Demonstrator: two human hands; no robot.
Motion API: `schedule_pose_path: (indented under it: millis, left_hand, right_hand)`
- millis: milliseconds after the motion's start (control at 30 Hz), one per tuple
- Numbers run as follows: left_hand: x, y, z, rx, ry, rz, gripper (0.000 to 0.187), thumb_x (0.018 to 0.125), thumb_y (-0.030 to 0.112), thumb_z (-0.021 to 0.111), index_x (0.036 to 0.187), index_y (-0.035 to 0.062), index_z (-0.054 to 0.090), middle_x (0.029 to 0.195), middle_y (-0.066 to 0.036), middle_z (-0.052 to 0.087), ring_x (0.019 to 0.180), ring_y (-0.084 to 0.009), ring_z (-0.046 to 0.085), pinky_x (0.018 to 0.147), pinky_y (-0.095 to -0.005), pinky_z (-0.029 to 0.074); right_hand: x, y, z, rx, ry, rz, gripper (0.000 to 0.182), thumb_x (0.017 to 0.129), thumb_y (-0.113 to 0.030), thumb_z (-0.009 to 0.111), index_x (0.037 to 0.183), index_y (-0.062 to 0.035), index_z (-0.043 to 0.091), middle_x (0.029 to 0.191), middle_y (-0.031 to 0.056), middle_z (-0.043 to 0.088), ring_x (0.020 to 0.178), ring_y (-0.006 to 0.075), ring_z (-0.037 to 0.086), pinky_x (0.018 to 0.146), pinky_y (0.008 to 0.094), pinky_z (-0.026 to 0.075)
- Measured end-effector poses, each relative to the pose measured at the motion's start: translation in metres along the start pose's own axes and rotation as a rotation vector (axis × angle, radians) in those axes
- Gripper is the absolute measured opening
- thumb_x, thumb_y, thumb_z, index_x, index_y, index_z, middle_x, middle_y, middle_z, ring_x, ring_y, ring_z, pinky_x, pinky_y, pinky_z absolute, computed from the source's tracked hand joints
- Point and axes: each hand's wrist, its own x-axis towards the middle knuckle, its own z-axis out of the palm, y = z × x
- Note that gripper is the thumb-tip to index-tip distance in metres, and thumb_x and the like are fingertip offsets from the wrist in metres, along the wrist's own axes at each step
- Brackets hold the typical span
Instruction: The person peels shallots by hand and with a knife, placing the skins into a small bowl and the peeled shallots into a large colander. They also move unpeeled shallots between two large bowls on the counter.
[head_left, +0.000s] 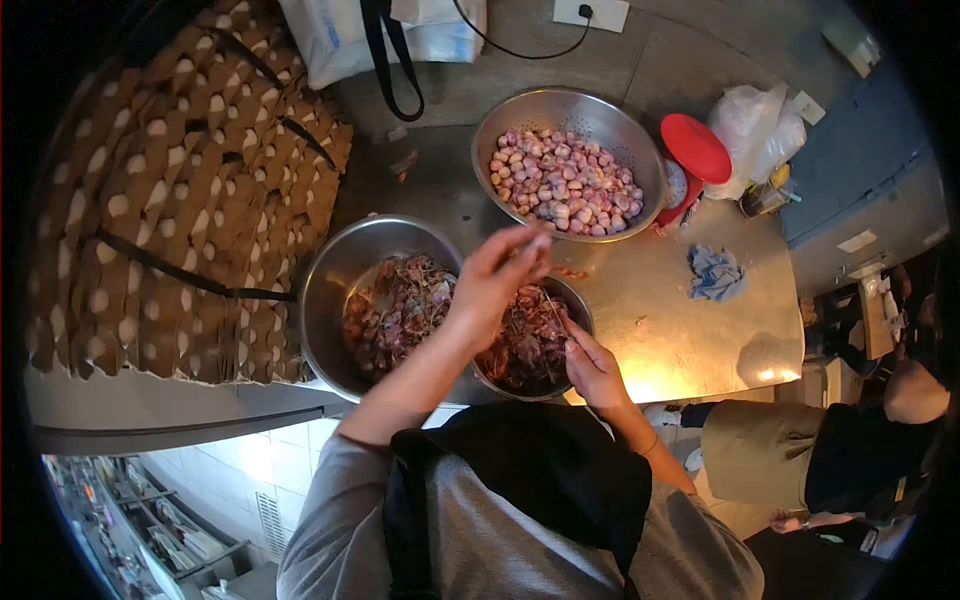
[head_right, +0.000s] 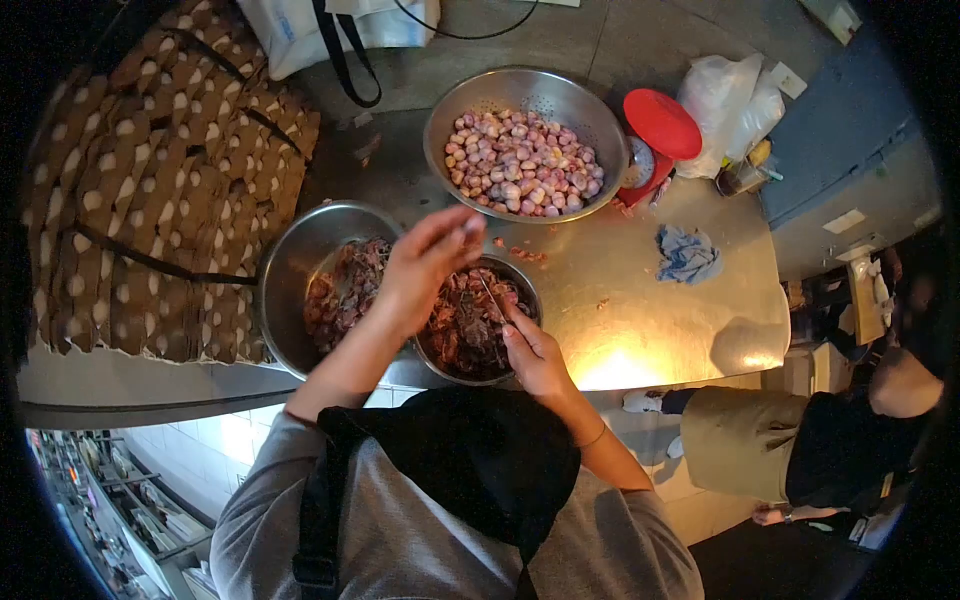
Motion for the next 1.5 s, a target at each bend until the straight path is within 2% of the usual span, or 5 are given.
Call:
schedule_pose_path:
  millis: [300,700,900,1033,1500]
  left_hand:
    - [0.043,0.082,-0.016,0.332,-0.131,0.530,0.031,0.084,0.002,0.052,0.114,0.0038,0.050,0.117,-0.009,0.051,0.106,-0.0189,0.050,0.087,-0.0318,0.044]
    - [0.009,-0.012,-0.248,1.371,0.166,-0.206,0.028,0.072,0.008,0.064,0.099,0.0085,0.060,0.090,-0.012,0.063,0.083,-0.0213,0.060,0.076,-0.0307,0.046]
    - [0.009,-0.027,-0.195,1.653,0.061,0.196,0.034,0.071,0.008,0.060,0.105,0.0111,0.055,0.109,-0.014,0.052,0.097,-0.0319,0.052,0.080,-0.0411,0.043]
    - [0.018,-0.052,-0.216,1.737,-0.056,0.037,0.032,0.072,0.006,0.056,0.103,0.0109,0.054,0.109,-0.013,0.051,0.097,-0.0336,0.052,0.079,-0.0426,0.043]
    - [-0.029,0.022,-0.187,-0.090,0.215,-0.292,0.020,0.087,0.011,0.048,0.107,0.0071,0.049,0.104,-0.010,0.055,0.087,-0.0188,0.057,0.072,-0.0292,0.050]
  right_hand:
    - [0.007,0.014,-0.005,-0.246,0.010,-0.181,0.040,0.091,-0.013,0.041,0.130,-0.0047,0.035,0.090,0.0009,0.046,0.067,0.0047,0.040,0.060,0.0164,0.033]
    - [0.006,-0.003,0.002,-0.001,-0.010,0.060,0.036,0.092,-0.014,0.042,0.126,-0.0045,0.041,0.060,-0.0081,0.036,0.047,0.0018,0.030,0.042,0.0165,0.024]
    - [0.004,-0.004,0.003,-0.017,0.005,0.047,0.035,0.092,-0.015,0.042,0.125,-0.0026,0.041,0.058,-0.0071,0.035,0.045,0.0019,0.030,0.041,0.0169,0.024]
    - [0.004,0.000,0.001,0.005,0.002,0.031,0.037,0.092,-0.016,0.042,0.125,-0.0015,0.040,0.055,-0.0071,0.034,0.042,0.0022,0.029,0.039,0.0177,0.023]
    - [0.003,-0.007,0.007,-0.031,-0.008,0.032,0.036,0.092,-0.015,0.041,0.125,-0.0018,0.039,0.056,-0.0066,0.035,0.044,0.0025,0.030,0.040,0.0174,0.023]
